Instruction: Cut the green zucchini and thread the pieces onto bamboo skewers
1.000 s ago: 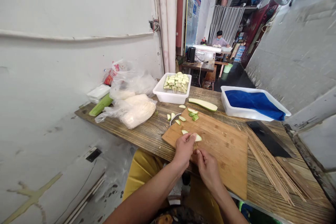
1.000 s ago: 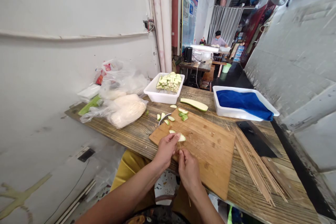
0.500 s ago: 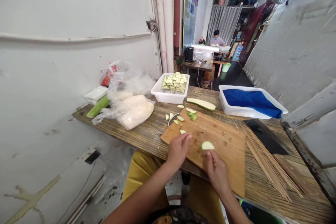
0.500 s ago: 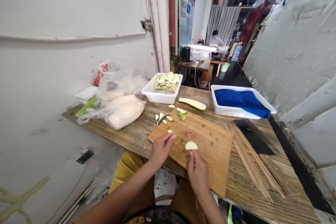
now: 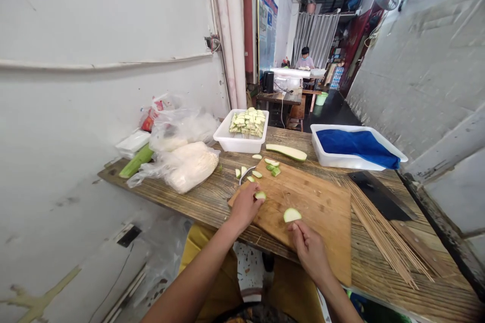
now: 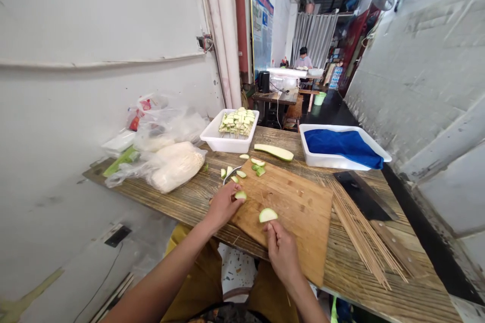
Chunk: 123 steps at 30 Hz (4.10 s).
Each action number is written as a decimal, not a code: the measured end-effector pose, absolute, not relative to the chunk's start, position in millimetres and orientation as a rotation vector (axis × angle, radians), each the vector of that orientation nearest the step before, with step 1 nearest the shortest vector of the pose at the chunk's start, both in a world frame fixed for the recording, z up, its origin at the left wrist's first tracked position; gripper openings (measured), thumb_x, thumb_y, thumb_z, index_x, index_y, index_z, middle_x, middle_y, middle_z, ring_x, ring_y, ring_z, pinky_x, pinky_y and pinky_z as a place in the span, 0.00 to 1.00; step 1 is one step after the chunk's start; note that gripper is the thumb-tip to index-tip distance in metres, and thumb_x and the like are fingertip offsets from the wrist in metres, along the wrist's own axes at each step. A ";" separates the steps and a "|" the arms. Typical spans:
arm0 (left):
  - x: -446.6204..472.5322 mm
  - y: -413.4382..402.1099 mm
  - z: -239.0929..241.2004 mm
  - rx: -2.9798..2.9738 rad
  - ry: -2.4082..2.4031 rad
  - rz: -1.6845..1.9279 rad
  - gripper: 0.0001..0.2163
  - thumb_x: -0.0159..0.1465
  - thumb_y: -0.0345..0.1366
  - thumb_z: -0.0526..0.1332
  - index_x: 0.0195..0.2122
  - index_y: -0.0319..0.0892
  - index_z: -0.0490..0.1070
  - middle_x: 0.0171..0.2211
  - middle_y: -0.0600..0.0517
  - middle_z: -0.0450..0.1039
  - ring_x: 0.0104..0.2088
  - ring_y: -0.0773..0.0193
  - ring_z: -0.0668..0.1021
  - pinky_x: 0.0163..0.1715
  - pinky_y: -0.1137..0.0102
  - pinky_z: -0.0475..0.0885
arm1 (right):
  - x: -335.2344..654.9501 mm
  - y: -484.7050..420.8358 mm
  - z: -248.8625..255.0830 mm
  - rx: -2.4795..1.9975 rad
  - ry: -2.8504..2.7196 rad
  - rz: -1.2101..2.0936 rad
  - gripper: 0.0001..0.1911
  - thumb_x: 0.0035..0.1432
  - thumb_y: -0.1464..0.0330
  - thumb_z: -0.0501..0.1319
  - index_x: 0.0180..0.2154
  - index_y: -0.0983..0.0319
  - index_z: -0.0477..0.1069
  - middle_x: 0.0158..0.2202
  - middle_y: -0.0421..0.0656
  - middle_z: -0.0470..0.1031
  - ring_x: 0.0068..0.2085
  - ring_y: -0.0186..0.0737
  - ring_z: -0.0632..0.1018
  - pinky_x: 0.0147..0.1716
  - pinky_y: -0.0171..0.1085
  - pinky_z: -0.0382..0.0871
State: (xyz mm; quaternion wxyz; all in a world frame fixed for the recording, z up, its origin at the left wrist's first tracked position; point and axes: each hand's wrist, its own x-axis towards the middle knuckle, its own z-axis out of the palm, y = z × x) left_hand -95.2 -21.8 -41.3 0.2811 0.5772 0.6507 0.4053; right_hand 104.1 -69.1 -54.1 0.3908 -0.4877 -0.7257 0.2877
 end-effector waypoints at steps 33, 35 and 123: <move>-89.3 -17.7 -26.6 0.207 1.082 1.375 0.03 0.59 0.23 0.56 0.30 0.33 0.69 0.29 0.43 0.76 0.33 0.60 0.79 0.37 0.67 0.75 | 89.4 -85.5 -55.1 -1.175 -1.976 0.902 0.16 0.62 0.65 0.46 0.31 0.63 0.69 0.24 0.42 0.72 0.24 0.36 0.72 0.25 0.31 0.61; -89.1 -18.1 -26.9 0.207 1.075 1.373 0.03 0.58 0.23 0.57 0.30 0.34 0.69 0.29 0.43 0.76 0.33 0.60 0.79 0.38 0.67 0.75 | 89.5 -85.1 -56.1 -1.174 -1.975 0.903 0.16 0.62 0.65 0.46 0.30 0.63 0.69 0.24 0.42 0.72 0.24 0.36 0.73 0.25 0.31 0.62; -21.1 -60.8 1.6 0.209 0.803 1.270 0.03 0.59 0.27 0.58 0.33 0.31 0.69 0.32 0.40 0.76 0.30 0.62 0.79 0.33 0.71 0.74 | 93.5 -101.5 -39.7 -1.165 -1.850 0.608 0.13 0.62 0.68 0.46 0.30 0.62 0.66 0.21 0.40 0.70 0.20 0.33 0.71 0.21 0.29 0.63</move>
